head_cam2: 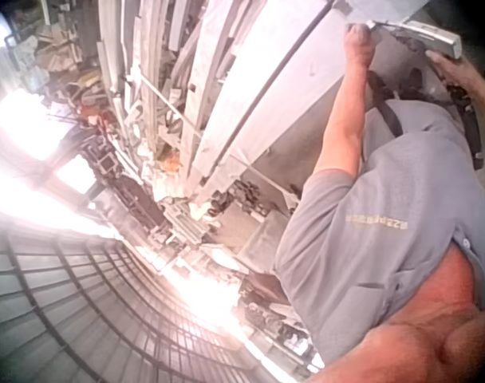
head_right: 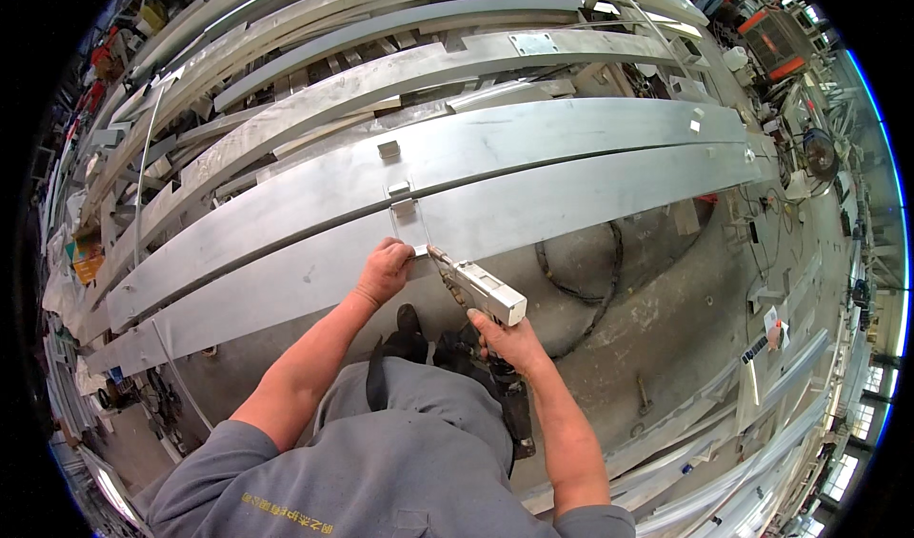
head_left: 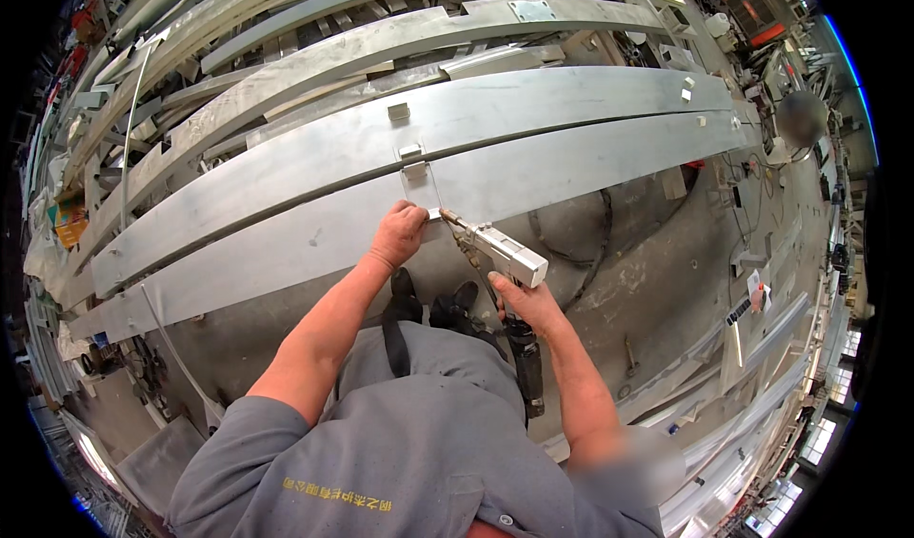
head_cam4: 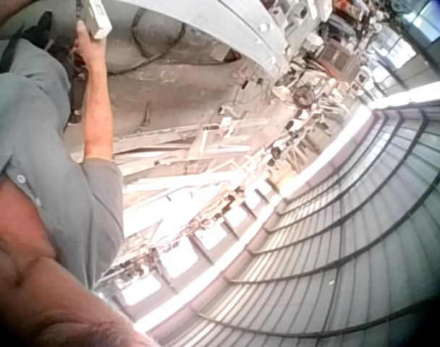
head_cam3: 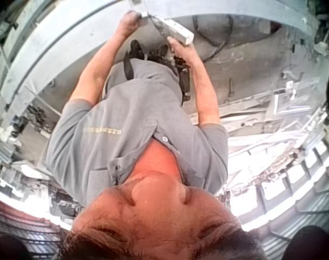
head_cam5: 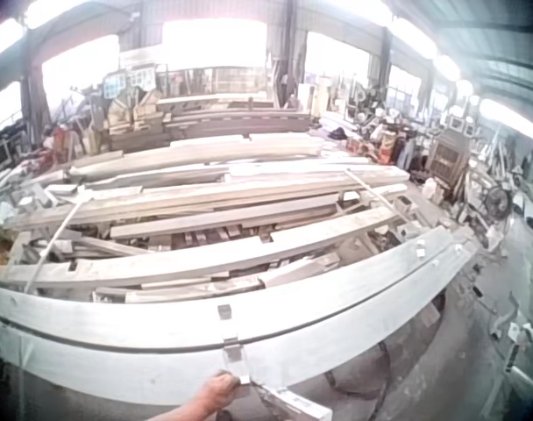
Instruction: The person welds small metal brackets onto long metal beams using a handheld welding gun. They repeatedly place brackets, align them, and weld them in place, then move to the next position along the beam.
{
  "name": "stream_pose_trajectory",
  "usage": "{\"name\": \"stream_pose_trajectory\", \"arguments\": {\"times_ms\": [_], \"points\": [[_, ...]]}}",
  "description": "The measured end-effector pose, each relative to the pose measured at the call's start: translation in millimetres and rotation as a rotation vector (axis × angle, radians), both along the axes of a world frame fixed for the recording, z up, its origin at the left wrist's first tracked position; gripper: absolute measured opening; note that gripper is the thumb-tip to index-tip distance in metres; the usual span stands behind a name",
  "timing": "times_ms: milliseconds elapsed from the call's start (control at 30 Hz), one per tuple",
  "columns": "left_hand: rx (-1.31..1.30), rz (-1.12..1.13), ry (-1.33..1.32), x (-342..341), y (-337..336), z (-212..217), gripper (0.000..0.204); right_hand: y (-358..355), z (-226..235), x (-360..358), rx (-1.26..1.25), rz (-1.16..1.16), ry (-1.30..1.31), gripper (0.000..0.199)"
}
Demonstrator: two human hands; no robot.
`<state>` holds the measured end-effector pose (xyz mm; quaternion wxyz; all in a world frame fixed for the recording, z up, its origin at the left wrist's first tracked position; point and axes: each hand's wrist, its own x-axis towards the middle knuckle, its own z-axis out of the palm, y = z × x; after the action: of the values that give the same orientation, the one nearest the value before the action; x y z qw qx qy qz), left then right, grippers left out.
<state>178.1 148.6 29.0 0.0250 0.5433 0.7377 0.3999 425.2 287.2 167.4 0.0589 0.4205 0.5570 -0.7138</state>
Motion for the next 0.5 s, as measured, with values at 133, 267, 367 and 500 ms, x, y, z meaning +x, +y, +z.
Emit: {"name": "stream_pose_trajectory", "arguments": {"times_ms": [133, 267, 367, 500], "points": [[-0.007, -0.045, 0.083, -0.8, 2.0, -5.1, 0.015, 1.3, -3.1, 1.8, 0.056, 0.037, -0.056, 0.049], [-0.079, 0.008, 0.017, 3.2, 1.3, 3.4, 0.013, 1.2, -0.1, 0.0, 0.046, 0.048, -0.097, 0.049], [-0.049, -0.001, -0.003, 3.5, 2.7, 6.5, 0.012, 1.3, -0.3, 2.3, 0.034, 0.030, -0.085, 0.049], [0.042, -0.043, 0.031, 2.6, 2.7, 0.9, 0.011, 1.7, 2.2, 3.6, 0.031, 0.021, -0.055, 0.048]]}}
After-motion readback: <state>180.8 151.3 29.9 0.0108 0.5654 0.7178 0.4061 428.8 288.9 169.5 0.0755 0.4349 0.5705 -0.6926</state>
